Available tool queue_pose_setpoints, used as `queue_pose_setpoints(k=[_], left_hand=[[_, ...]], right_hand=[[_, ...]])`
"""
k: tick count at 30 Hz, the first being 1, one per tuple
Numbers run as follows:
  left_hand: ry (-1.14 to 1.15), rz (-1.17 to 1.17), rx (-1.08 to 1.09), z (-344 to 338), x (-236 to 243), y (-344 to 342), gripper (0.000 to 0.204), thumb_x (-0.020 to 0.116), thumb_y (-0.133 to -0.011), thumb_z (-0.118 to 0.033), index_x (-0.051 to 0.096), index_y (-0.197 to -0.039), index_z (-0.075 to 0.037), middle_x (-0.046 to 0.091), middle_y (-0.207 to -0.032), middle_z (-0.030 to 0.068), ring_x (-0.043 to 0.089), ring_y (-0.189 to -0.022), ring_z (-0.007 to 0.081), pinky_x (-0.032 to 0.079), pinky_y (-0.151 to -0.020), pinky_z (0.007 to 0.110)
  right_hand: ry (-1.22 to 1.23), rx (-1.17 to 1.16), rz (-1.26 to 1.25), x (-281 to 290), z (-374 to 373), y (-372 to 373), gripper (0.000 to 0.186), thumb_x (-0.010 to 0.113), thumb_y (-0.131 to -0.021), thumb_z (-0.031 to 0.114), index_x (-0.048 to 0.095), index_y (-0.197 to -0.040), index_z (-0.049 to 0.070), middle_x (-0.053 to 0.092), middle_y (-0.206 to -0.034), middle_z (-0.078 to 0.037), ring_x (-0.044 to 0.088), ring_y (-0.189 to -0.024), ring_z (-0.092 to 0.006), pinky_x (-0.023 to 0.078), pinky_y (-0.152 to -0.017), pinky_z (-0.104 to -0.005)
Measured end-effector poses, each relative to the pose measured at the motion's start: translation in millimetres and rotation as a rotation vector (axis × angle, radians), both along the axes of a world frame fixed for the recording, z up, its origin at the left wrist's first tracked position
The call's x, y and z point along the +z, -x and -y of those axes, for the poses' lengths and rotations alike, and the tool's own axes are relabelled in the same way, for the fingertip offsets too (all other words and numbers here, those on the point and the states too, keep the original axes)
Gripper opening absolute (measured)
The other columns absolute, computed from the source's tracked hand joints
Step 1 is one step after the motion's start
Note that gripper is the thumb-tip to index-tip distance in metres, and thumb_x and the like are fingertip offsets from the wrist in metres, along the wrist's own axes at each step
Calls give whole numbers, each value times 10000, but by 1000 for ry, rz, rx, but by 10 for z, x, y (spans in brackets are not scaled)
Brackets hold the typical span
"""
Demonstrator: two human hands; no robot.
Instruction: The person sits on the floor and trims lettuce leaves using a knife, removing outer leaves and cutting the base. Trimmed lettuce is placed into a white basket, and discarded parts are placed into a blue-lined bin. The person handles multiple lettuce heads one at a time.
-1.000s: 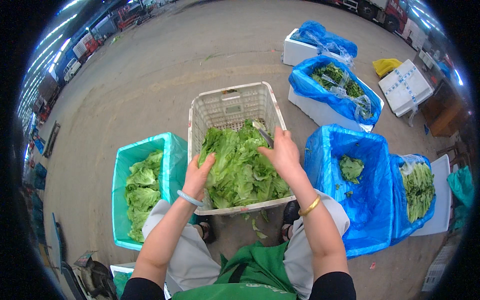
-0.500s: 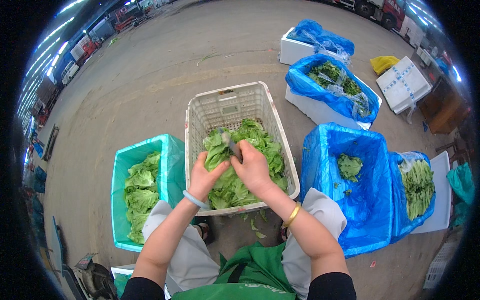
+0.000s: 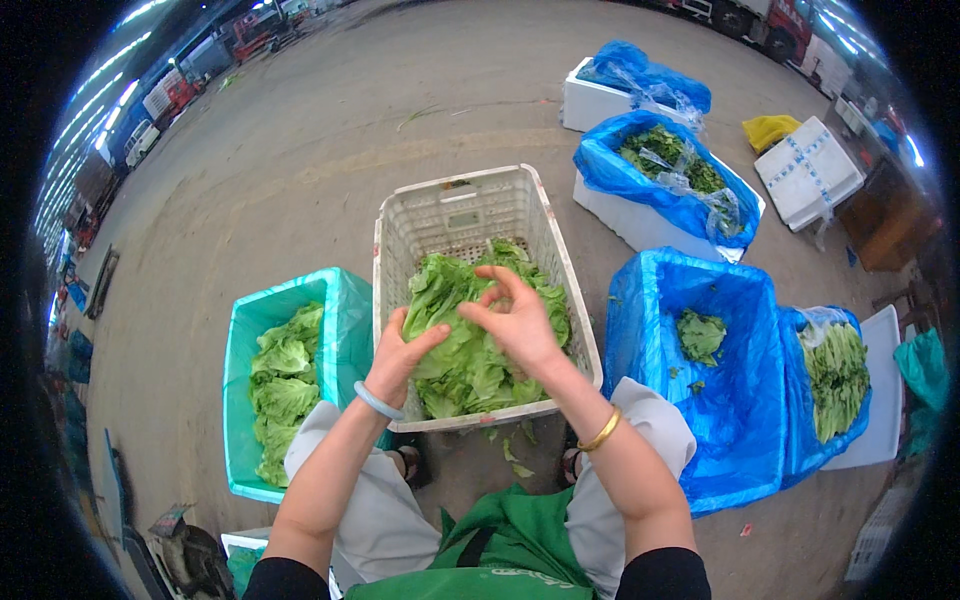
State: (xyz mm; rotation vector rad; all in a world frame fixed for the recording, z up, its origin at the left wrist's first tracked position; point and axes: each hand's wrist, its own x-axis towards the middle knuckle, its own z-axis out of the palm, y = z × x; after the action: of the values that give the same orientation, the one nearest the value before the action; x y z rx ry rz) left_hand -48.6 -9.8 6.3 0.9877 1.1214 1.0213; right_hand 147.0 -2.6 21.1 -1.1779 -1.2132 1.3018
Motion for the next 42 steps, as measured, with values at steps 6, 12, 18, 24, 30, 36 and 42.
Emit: queue_pose_setpoints(k=[6, 12, 18, 24, 30, 36, 42], left_hand=[[-152, -153, -1, -46, -191, -37, 630, 853, -771, -209, 477, -1226, 11, 634, -1149, 120, 621, -1028, 172, 522, -863, 310], [-97, -157, -10, -48, -180, -51, 599, 849, -768, -184, 484, -1205, 5, 645, -1114, 112, 632, -993, 171, 529, -840, 309], [-50, -45, 58, 27, -51, 25, 597, 833, -776, -173, 474, -1217, 9, 656, -1106, 115, 642, -984, 184, 531, -825, 312], [-409, -574, 97, -41, -321, 71, 696, 840, -759, -249, 440, -1268, 7, 589, -1167, 203, 639, -1009, 321, 526, -847, 389], [-569, -915, 77, 116, -34, -147, 665, 816, -756, -278, 454, -1248, -14, 532, -1168, 195, 616, -1001, 384, 513, -856, 420], [-634, -1092, -43, 201, 55, -71, 663, 819, -770, -260, 455, -1268, -16, 564, -1173, 174, 637, -1005, 325, 517, -868, 390], [-193, -201, -140, 59, 2, 11, 747, 837, -764, -303, 425, -1297, 19, 535, -1266, 215, 618, -1058, 338, 510, -903, 385]], right_hand=[[27, 5, 5, -152, -46, 92, 393, 810, -788, 131, 593, -1102, 37, 536, -751, 27, 507, -604, -59, 389, -492, -239], [-630, -240, 780, -311, -45, 118, 312, 785, -791, 99, 587, -1012, 1, 621, -781, -84, 637, -702, -178, 491, -637, -373], [18, -50, 611, -146, -294, -412, 585, 796, -802, 168, 554, -1306, -5, 641, -836, -160, 636, -588, -223, 513, -564, -390], [16, 45, 68, 148, -51, -204, 732, 823, -805, 195, 468, -1415, -2, 588, -707, -16, 505, -472, -85, 396, -431, -256], [-169, 6, 312, -27, 34, -5, 427, 813, -791, 177, 627, -1130, -5, 657, -883, -68, 568, -726, -115, 474, -670, -276], [-231, -375, 387, 51, -163, -272, 199, 728, -825, 129, 654, -939, -18, 677, -820, -132, 589, -700, -160, 485, -676, -317], [99, -126, 870, -299, -285, -570, 608, 804, -777, 258, 582, -1280, 0, 689, -860, -165, 674, -694, -259, 529, -655, -358]])
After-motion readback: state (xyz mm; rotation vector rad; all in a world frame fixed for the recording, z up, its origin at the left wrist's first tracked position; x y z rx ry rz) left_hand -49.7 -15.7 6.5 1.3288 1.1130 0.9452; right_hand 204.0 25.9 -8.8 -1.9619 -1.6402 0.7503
